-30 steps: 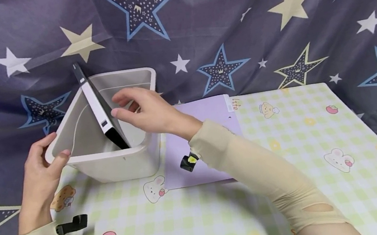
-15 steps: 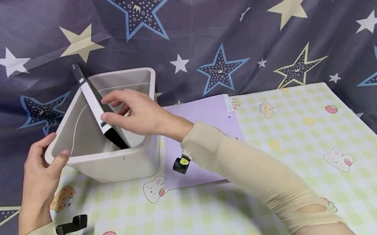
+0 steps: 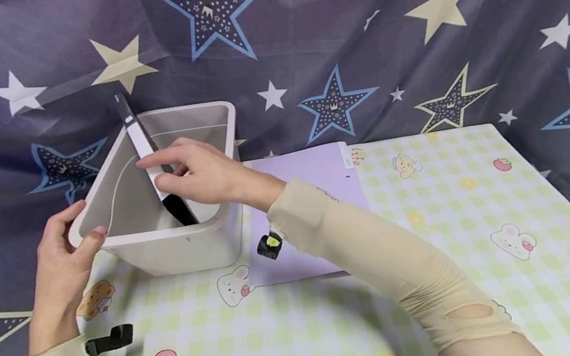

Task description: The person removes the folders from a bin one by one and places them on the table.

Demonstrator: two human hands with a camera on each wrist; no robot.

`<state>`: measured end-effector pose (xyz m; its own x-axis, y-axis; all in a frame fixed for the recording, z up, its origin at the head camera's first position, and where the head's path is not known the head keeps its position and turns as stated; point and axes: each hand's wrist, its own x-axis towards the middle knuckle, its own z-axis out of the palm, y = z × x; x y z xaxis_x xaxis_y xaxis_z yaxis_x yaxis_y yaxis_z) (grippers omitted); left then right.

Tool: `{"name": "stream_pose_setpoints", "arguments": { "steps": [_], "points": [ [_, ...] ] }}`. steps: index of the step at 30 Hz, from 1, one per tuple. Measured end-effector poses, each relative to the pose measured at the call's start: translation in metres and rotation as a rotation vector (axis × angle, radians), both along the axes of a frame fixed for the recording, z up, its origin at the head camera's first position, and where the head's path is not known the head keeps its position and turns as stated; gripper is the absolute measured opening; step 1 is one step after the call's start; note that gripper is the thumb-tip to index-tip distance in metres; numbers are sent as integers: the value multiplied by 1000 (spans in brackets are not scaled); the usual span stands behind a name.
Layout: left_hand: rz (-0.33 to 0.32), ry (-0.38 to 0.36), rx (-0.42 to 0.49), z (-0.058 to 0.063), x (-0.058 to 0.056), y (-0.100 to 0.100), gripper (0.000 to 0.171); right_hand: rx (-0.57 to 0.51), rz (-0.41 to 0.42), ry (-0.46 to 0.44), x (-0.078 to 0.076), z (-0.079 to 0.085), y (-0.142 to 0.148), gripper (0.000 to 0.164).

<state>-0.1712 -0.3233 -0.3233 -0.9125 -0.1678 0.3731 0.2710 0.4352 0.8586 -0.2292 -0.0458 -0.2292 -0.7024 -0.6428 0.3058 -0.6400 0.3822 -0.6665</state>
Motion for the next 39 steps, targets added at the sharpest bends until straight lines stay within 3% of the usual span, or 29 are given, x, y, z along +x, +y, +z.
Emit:
{"name": "stream_pose_setpoints", "arguments": {
  "steps": [6,15,24,30,39],
  "points": [
    [-10,1,15,0,0,0,56,83,-33,58,-1,2,0,37],
    [7,-11,-23,2,1,2,56,120,7,83,-14,7,14,29],
    [11,-10,-19,1,2,2,56,127,4,13,-29,11,30,28],
    [28,-12,-55,0,2,2,55,196,24,-39,-39,14,32,38],
    [-1,3,17,0,1,2,55,229,6,-64,-54,17,25,43]
  ]
}}
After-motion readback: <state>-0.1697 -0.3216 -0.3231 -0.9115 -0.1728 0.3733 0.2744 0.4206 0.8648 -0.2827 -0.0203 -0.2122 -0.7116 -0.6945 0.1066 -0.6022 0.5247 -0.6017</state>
